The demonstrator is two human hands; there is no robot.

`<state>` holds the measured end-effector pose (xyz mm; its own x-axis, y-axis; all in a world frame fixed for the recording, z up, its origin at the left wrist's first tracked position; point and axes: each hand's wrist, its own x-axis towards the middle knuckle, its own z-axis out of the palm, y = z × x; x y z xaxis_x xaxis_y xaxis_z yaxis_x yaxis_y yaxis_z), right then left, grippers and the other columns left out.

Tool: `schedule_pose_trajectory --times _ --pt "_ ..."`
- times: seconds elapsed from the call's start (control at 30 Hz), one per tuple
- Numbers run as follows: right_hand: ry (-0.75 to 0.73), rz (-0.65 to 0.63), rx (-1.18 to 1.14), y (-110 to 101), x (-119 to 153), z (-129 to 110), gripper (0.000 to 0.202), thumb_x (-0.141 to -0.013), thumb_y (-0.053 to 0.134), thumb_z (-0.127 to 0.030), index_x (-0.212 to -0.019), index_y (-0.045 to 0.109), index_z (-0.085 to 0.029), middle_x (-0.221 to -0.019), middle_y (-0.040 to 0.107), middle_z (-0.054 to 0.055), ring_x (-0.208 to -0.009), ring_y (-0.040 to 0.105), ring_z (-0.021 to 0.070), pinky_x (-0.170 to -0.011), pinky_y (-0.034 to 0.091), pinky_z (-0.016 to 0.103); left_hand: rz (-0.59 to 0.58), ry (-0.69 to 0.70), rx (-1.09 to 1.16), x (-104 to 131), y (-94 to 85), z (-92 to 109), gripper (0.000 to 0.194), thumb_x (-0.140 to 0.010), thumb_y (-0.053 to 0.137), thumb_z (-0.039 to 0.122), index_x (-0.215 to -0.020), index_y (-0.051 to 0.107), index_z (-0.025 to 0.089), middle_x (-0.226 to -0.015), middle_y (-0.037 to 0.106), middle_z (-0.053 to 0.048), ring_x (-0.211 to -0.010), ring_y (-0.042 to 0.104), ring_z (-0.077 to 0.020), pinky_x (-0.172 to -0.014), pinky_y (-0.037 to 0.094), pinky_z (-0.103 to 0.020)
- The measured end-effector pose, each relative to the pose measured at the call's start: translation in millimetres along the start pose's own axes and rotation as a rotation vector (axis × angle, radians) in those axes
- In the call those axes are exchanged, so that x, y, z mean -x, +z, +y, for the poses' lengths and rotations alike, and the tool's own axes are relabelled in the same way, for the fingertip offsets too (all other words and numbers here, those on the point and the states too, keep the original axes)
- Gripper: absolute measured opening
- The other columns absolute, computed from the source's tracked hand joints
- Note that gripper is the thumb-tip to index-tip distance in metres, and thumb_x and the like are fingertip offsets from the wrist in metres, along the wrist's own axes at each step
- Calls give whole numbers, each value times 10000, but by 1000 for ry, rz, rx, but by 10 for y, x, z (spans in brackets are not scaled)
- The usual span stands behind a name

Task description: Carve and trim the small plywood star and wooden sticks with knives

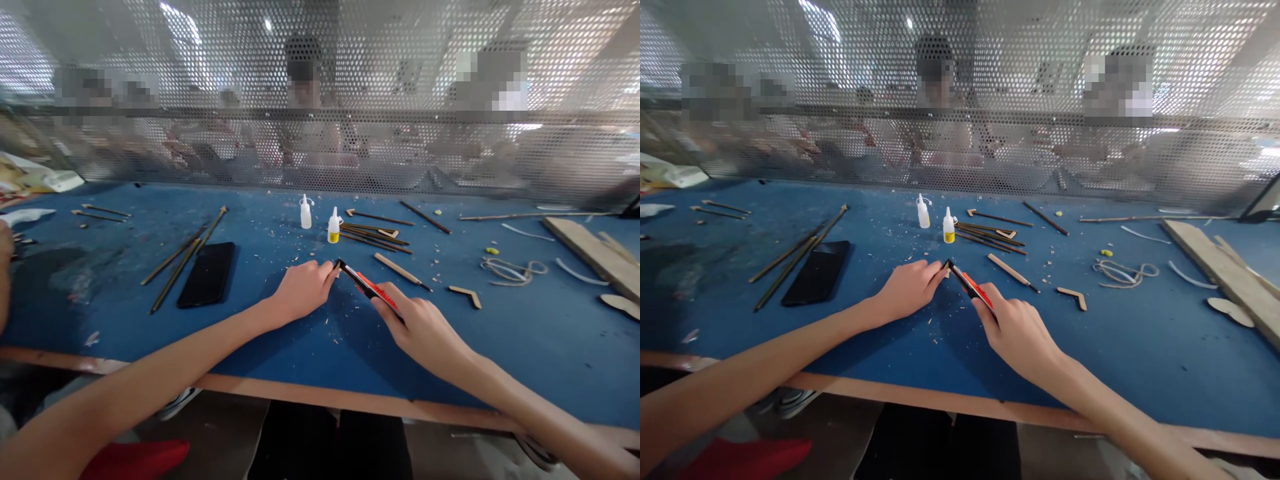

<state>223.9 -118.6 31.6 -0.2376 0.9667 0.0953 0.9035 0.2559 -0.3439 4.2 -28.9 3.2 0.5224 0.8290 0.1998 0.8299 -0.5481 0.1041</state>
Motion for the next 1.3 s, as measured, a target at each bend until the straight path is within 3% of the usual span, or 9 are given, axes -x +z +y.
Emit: schedule_pose_trajectory --times 0.2,0.33,0.47,0.57,0.7,0.83,1.03,1.13,1.3 --pt "45 4 -49 -67 247 30 296 -1037 354 -434 -1098 556 -226 -532 540 -30 -464 554 202 -499 247 282 -3 -39 19 -8 -7 -33 468 -1073 225 423 -1016 624 183 -829 658 -96 -741 655 -244 -602 456 -302" --pt "196 169 -156 -253 374 252 321 -1018 378 -518 -1074 539 -246 -542 534 -47 -438 500 168 -492 344 271 0 -62 38 -27 4 -69 424 -1068 258 383 -1011 624 178 -828 658 -95 -742 650 -242 -609 456 -304" --pt "199 180 -263 -349 139 471 310 -992 424 -522 -1106 532 -255 -762 674 9 -620 610 182 -589 442 286 -2 -49 69 -31 3 -49 435 -1069 264 412 -979 629 193 -790 645 -73 -741 647 -235 -612 453 -299" --pt "212 170 -256 -262 -217 509 389 -953 476 -558 -1158 567 -241 -715 663 6 -575 579 183 -543 411 281 10 -41 70 -22 -24 -23 490 -1069 250 457 -944 649 202 -778 642 -75 -768 650 -243 -592 441 -291" --pt "183 194 -243 -101 -575 447 395 -882 569 -619 -947 689 -249 -692 682 10 -590 575 187 -564 397 284 31 -23 53 -18 -87 -42 554 -1076 229 455 -835 669 220 -760 669 -68 -887 648 -268 -586 426 -280" --pt "171 194 -220 -17 -597 453 351 -903 552 -571 -957 691 -254 -609 645 -10 -504 506 163 -522 366 270 58 -33 37 -32 -142 -108 527 -1078 229 418 -825 637 201 -752 677 -68 -862 641 -267 -565 401 -286" --pt "142 270 -199 -28 -508 554 326 -952 484 -503 -1033 633 -224 -591 617 -5 -460 476 151 -497 337 256 142 -76 85 -49 -170 -173 242 -1036 292 272 -1016 519 190 -875 659 -64 -802 625 -239 -537 368 -300" --pt "130 370 -181 -73 -552 645 360 -968 463 -515 -1135 595 -226 -695 668 27 -528 542 175 -533 371 267 224 -63 168 -59 -166 -188 119 -966 372 187 -1013 481 202 -996 641 -63 -923 614 -234 -618 427 -309" --pt "111 380 14 -56 -682 984 351 -976 430 -425 -1214 560 -203 -987 716 133 -782 654 279 -648 458 352 349 -35 179 -78 -157 -226 212 -869 381 55 -992 458 209 -987 596 -58 -949 571 -220 -744 469 -326"
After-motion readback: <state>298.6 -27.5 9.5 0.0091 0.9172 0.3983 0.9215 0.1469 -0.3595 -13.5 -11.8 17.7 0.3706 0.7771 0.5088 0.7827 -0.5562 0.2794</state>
